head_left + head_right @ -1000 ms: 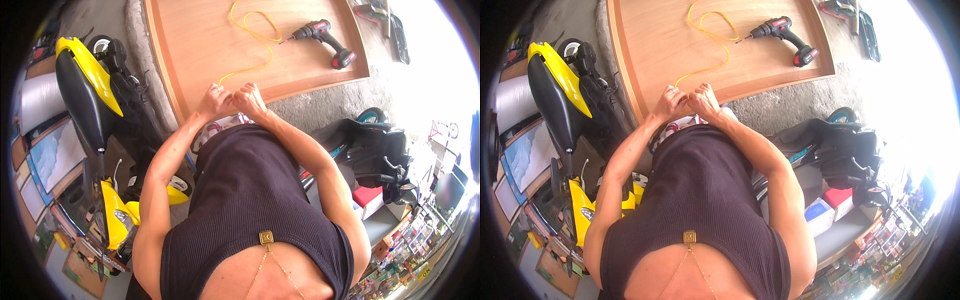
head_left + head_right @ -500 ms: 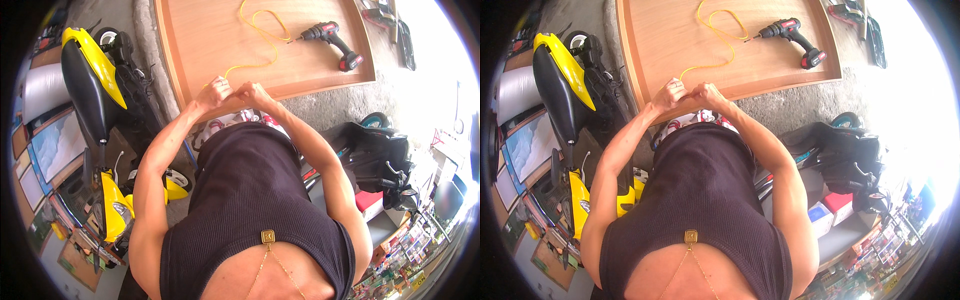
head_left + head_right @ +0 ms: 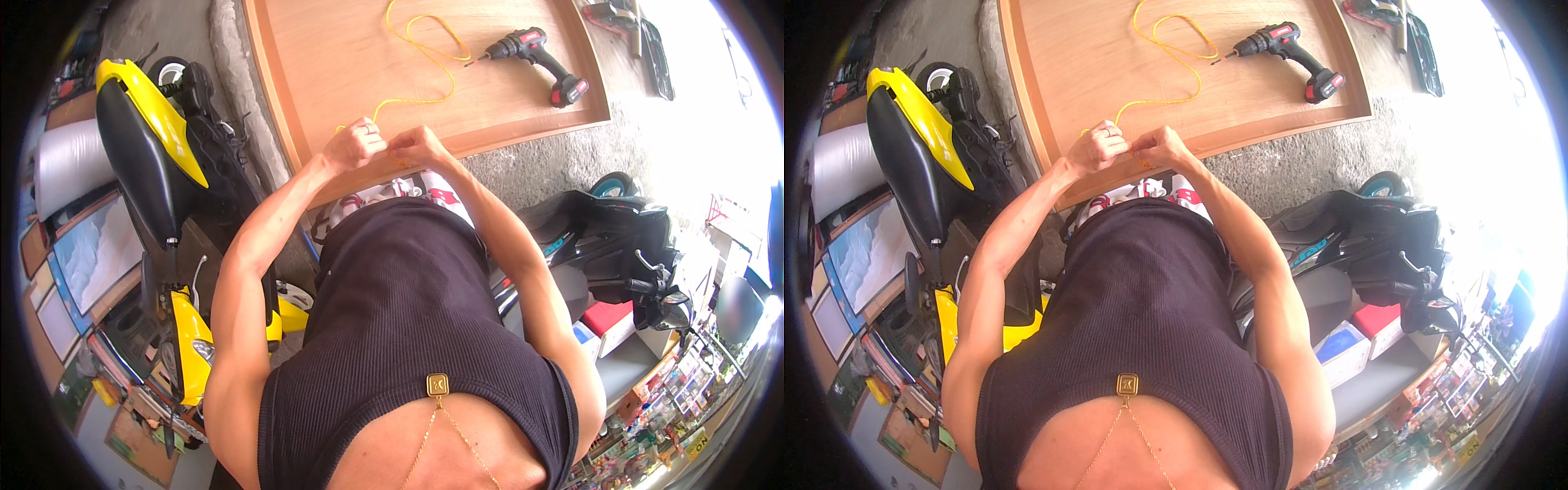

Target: The person uses a cordless drill to drive screws into a wooden board. They then measure and cut a length of orange string using scissors and tie it to the board.

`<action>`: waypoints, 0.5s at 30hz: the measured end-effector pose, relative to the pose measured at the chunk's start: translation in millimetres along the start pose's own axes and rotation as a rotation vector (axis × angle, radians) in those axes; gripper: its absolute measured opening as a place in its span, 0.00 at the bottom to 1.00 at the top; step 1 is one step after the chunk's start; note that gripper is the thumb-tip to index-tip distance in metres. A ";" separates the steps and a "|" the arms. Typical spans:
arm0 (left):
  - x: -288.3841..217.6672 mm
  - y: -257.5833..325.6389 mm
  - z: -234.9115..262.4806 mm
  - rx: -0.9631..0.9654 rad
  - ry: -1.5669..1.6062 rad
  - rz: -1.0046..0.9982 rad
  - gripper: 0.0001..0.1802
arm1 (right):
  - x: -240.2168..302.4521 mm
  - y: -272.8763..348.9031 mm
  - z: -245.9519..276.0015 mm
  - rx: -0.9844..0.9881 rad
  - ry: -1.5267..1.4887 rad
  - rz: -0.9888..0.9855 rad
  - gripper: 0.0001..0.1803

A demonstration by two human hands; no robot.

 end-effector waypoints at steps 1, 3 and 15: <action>1.0 0.0 0.3 -0.034 0.016 0.007 0.07 | -3.3 0.1 -2.1 0.001 -0.044 -0.003 0.17; 0.5 -0.8 1.2 -0.022 0.014 0.055 0.06 | -2.0 4.0 -4.4 0.013 -0.134 -0.004 0.23; -1.9 -1.2 2.2 0.133 0.046 0.409 0.05 | 20.5 22.5 -24.4 -0.248 0.454 0.382 0.28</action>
Point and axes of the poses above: each hand's wrist, its own y-axis away from the middle knuckle, its own z-axis out of the back of the hand, x = y × z, the point moved 2 cm from there along -y, towards the middle knuckle, and after that the axes turned 4 degrees about -z, right-handed, at the moved point
